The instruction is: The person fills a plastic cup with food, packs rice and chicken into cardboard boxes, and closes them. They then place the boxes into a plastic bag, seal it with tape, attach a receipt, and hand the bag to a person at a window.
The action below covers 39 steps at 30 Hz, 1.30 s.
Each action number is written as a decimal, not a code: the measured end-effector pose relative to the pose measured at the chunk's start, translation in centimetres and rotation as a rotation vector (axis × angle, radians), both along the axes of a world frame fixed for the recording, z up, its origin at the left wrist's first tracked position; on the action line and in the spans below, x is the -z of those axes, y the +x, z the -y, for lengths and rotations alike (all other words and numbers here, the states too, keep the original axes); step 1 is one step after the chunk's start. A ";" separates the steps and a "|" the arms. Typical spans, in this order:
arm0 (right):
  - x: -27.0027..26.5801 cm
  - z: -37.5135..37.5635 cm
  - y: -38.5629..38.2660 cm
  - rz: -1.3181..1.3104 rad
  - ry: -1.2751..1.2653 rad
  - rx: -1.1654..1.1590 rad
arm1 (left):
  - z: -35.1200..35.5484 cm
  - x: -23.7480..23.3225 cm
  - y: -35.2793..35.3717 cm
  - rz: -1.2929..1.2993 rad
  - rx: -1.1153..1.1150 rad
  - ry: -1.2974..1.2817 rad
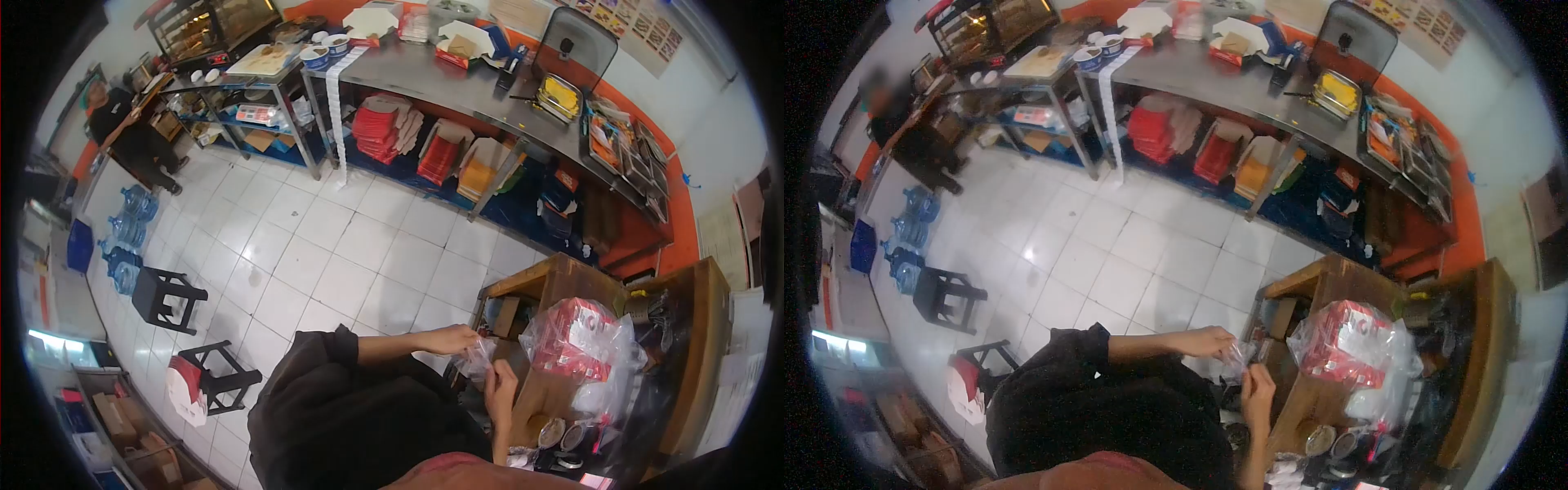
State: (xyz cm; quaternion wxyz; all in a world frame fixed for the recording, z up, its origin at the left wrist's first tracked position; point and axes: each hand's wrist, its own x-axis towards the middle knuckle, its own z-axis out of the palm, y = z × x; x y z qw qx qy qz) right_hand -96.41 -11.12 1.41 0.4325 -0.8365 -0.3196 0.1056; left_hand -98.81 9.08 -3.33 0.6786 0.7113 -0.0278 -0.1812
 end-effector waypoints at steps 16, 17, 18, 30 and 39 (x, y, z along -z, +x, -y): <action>-0.5 -3.6 -1.6 -0.104 0.063 -0.127 | -0.7 -0.5 -2.3 0.121 -0.288 -0.144; -0.3 -2.4 -0.6 0.003 -0.064 -0.227 | -1.7 1.0 -2.3 0.120 -0.282 -0.145; 0.3 -0.7 0.6 0.156 -0.167 -0.200 | -2.8 2.9 -2.0 0.227 -0.322 0.034; 4.0 -2.2 -0.4 -0.075 0.129 0.345 | -2.4 -2.1 -1.2 0.346 -0.236 0.193; 1.7 -4.9 0.0 0.150 0.308 0.478 | 0.6 -3.0 0.9 0.579 -0.593 0.024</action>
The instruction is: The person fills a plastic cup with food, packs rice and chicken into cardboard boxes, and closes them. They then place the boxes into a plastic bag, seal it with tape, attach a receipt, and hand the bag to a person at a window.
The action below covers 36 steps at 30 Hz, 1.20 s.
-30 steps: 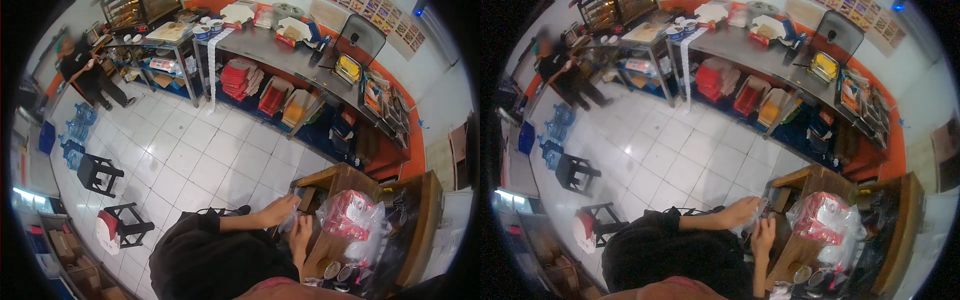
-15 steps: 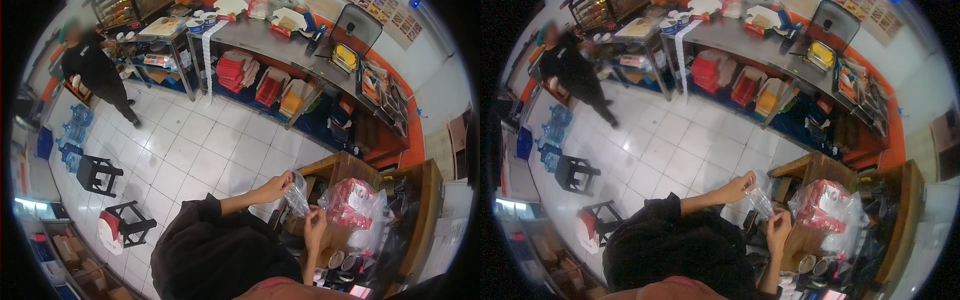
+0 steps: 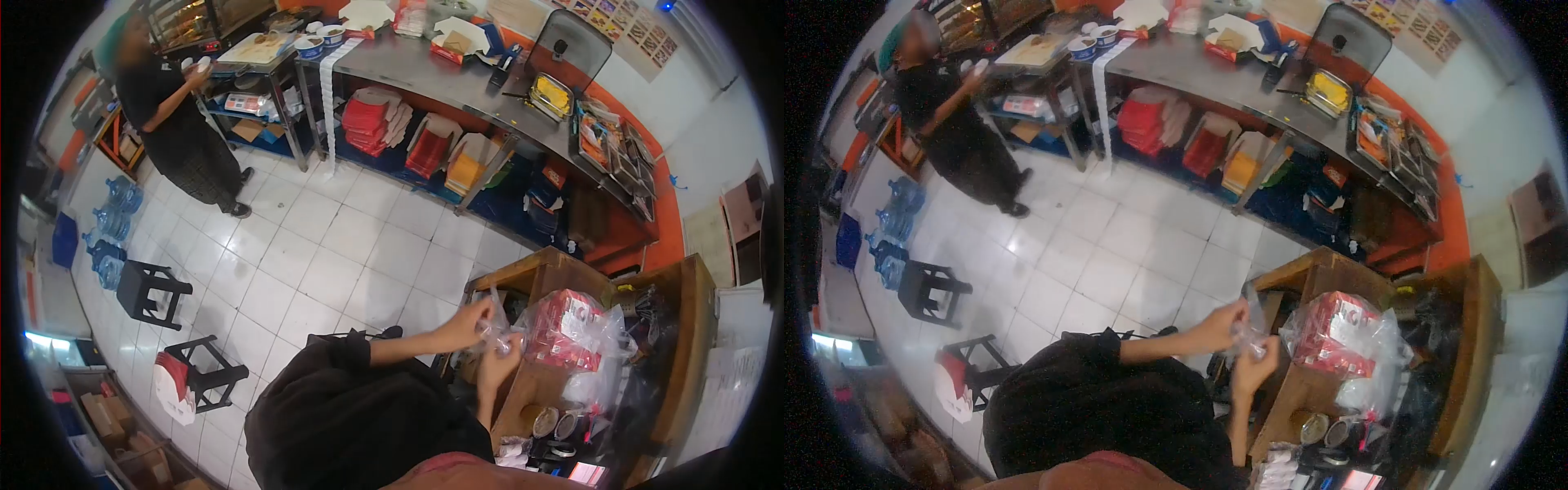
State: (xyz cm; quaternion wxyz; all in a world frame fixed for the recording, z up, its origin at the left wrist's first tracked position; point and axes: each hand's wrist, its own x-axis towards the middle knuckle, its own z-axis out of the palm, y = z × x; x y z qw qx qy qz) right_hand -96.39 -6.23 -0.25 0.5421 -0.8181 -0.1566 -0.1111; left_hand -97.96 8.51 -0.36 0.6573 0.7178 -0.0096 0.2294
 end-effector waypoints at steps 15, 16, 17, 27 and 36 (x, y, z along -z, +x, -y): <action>0.3 -2.7 -1.5 -0.120 0.116 -0.103 | 0.2 1.7 0.1 -0.151 -0.059 -0.087; 0.0 -2.8 -1.6 -0.092 0.048 -0.127 | 0.0 2.4 0.0 -0.211 -0.009 -0.088; -0.2 -3.0 -1.6 -0.063 -0.019 -0.149 | -0.9 2.0 0.0 -0.138 -0.072 -0.016; 3.4 -2.3 -0.5 -0.713 0.485 -0.172 | 0.0 8.2 0.0 -0.300 0.088 -0.239; 8.9 2.1 3.9 -0.582 0.225 -0.230 | -7.0 8.8 1.0 -0.391 -0.161 0.145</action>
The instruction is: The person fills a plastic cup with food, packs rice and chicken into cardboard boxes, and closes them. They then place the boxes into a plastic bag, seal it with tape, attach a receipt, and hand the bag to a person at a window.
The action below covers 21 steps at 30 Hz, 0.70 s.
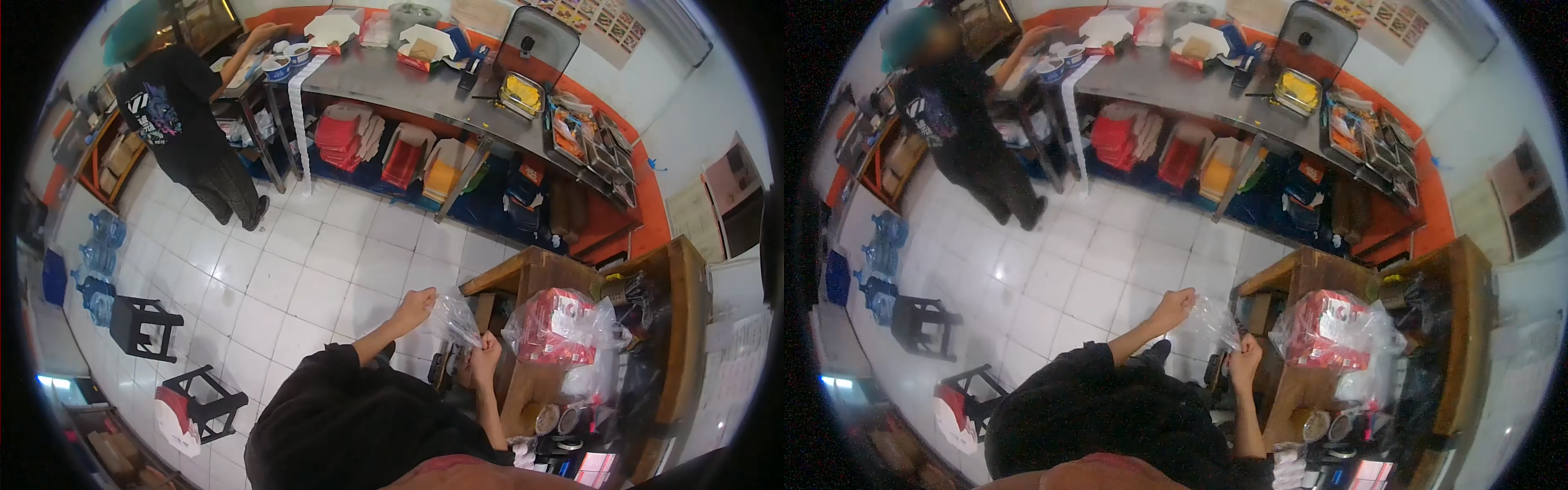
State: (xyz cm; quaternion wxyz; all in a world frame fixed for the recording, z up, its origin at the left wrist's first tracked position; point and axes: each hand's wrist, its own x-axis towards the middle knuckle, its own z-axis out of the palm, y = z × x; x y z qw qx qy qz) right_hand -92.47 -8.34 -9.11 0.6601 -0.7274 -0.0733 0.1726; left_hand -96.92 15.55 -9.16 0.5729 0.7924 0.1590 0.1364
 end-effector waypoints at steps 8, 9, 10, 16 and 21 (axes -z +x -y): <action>-6.4 -7.0 -1.8 0.100 -0.031 0.014 | 1.5 -3.4 -1.5 0.251 0.021 -0.058; -7.0 -7.9 -2.4 0.195 -0.111 -0.070 | 2.3 -4.7 -2.1 0.224 0.066 -0.147; -7.1 -8.7 -2.8 0.292 -0.192 -0.159 | 1.0 -4.8 -2.3 0.233 0.035 -0.128; -7.9 -11.4 0.1 0.586 -0.061 0.014 | -4.3 -9.0 -6.0 0.262 -0.329 0.089; -6.2 -15.4 -3.6 0.368 0.053 -0.140 | -2.8 -9.7 -7.7 0.256 -0.177 0.005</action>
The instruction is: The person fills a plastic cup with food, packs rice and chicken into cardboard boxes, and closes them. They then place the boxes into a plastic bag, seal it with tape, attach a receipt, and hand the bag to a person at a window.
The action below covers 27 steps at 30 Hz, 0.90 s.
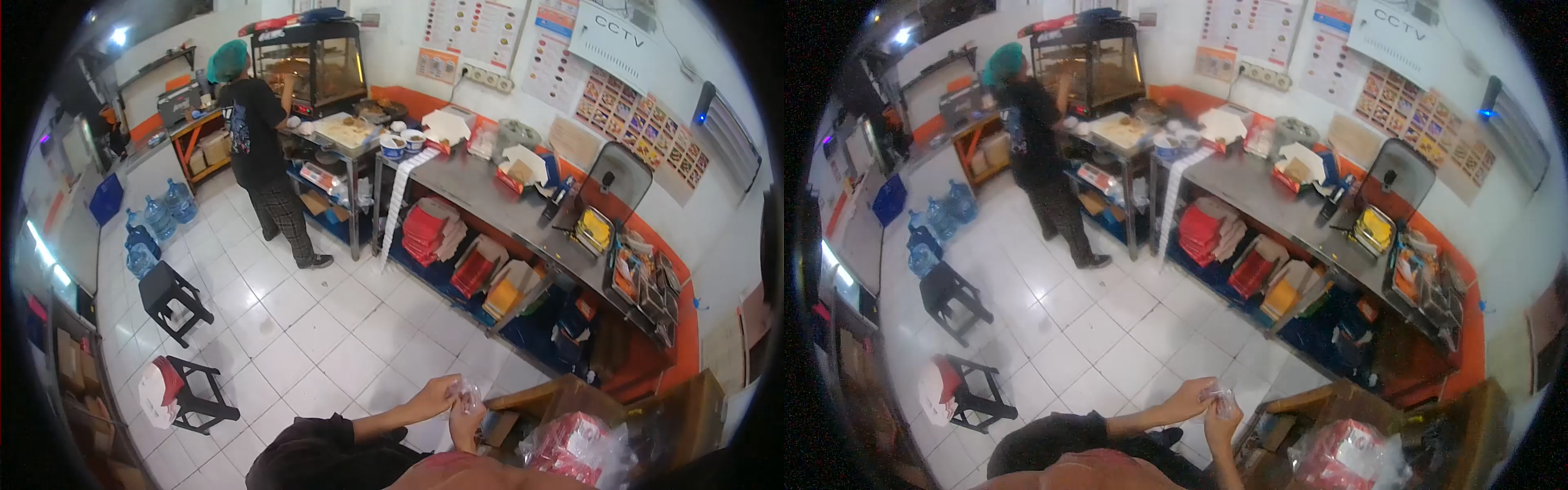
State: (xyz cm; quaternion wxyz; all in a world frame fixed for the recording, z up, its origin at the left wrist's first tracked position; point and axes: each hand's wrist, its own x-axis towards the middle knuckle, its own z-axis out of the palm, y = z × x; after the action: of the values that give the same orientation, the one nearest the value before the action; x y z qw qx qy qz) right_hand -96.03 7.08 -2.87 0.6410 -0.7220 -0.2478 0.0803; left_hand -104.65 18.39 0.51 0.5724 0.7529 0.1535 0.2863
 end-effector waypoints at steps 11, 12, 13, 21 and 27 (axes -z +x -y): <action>-1.5 4.0 -2.3 0.224 -0.331 -0.059 | 2.0 3.9 -0.3 -0.043 -0.021 0.054; -0.4 5.8 -1.9 0.145 -0.311 0.080 | 2.9 5.0 0.0 0.012 -0.008 0.108; 1.9 8.1 -0.6 0.067 -0.286 0.238 | 2.1 5.1 -0.1 -0.120 0.016 0.063; 0.1 19.8 -2.8 0.111 -0.261 0.438 | 13.4 2.6 4.9 0.120 0.626 0.923; -1.0 31.3 -5.2 -0.089 -0.402 0.345 | 16.8 3.4 9.2 -0.368 1.016 0.219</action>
State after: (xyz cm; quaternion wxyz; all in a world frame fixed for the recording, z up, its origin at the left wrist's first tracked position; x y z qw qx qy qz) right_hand -101.28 -24.24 -1.90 0.4994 -0.8620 -0.0718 0.0493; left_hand -95.42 1.64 -2.91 0.5206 0.8250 -0.1624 -0.1482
